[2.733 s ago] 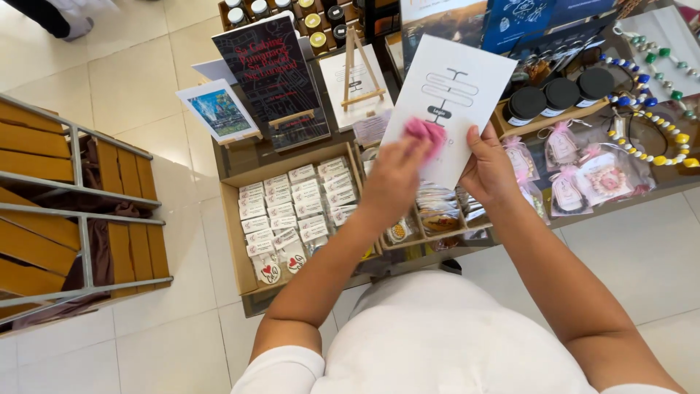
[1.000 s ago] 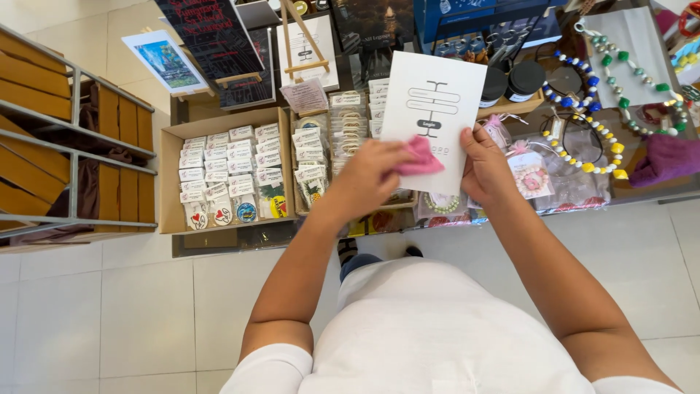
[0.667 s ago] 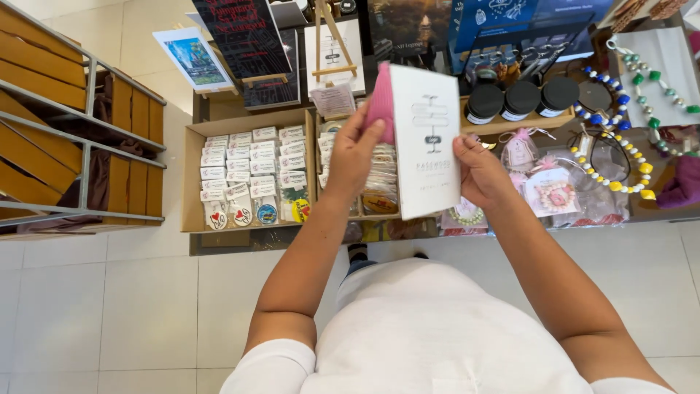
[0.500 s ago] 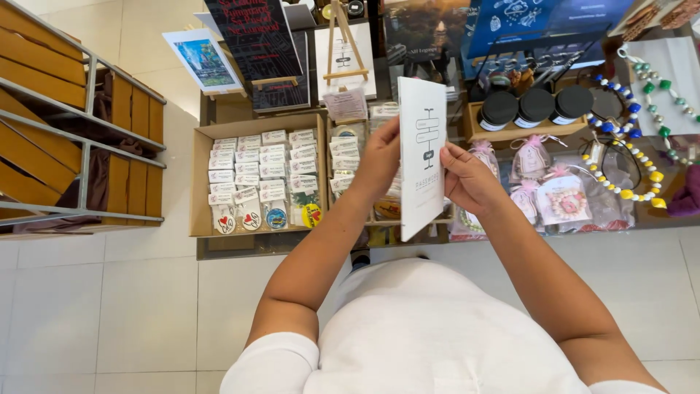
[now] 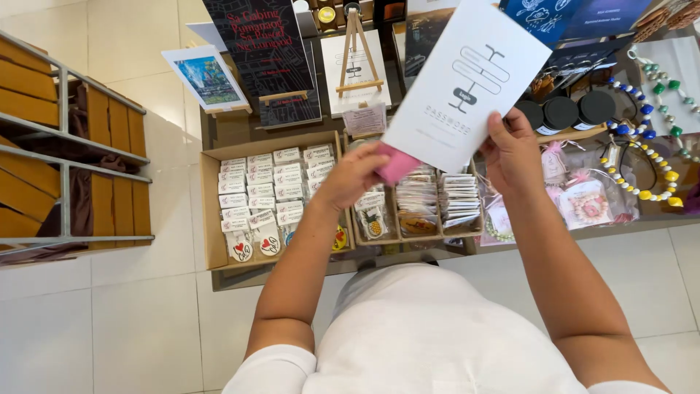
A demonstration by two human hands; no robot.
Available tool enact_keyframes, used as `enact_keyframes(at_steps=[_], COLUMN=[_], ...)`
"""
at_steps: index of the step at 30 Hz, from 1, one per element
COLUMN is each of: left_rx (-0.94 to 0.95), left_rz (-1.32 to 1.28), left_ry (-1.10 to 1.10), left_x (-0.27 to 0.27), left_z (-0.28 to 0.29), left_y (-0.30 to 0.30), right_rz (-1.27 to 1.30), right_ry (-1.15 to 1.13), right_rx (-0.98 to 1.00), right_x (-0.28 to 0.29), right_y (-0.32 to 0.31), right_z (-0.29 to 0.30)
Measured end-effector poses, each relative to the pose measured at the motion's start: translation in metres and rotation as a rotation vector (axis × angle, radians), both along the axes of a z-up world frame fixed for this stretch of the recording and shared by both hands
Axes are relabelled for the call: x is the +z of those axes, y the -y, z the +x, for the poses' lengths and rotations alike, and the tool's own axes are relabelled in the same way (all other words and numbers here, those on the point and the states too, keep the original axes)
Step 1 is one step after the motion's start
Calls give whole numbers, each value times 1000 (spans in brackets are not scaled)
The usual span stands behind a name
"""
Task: Cleaning and dusting various gift items, souvenirs, and books on a display shelf using a pink cloth.
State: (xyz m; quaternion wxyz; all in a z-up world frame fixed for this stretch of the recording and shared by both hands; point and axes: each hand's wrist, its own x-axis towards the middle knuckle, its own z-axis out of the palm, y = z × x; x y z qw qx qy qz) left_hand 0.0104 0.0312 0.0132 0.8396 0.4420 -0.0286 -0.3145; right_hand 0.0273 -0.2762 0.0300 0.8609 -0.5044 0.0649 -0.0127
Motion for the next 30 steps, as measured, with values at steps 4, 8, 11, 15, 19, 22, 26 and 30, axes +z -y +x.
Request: enact_keyframes(at_steps=[4,8,11,15,19,22,26,30], left_rx=[191,543,633,699,579,436,352,353], left_rz=[-99,81,183,785,991,1129,1166,1231], left_ry=[40,74,272,718,752,793,783,828], left_x=[9,15,-14,19,29,20,-3,-23], left_z=[38,83,122,142,154,163,180,189], left_y=[-51,-86,-102,-102,-101,-101,-102,-102], right_rz=[-188,-295,-441,-502,-563,-577,-650,-763], right_ry=[88,239,313,324,288,312,250,217], right_rx=[30,20,14,3,5,50,19,-67], right_x=[8,40,36,-5,-33,-47,-54,-53], right_y=[-12,-55,-81,-108,-127,-136,-143,-153], right_z=[29,66,102,151,174,184,194,194])
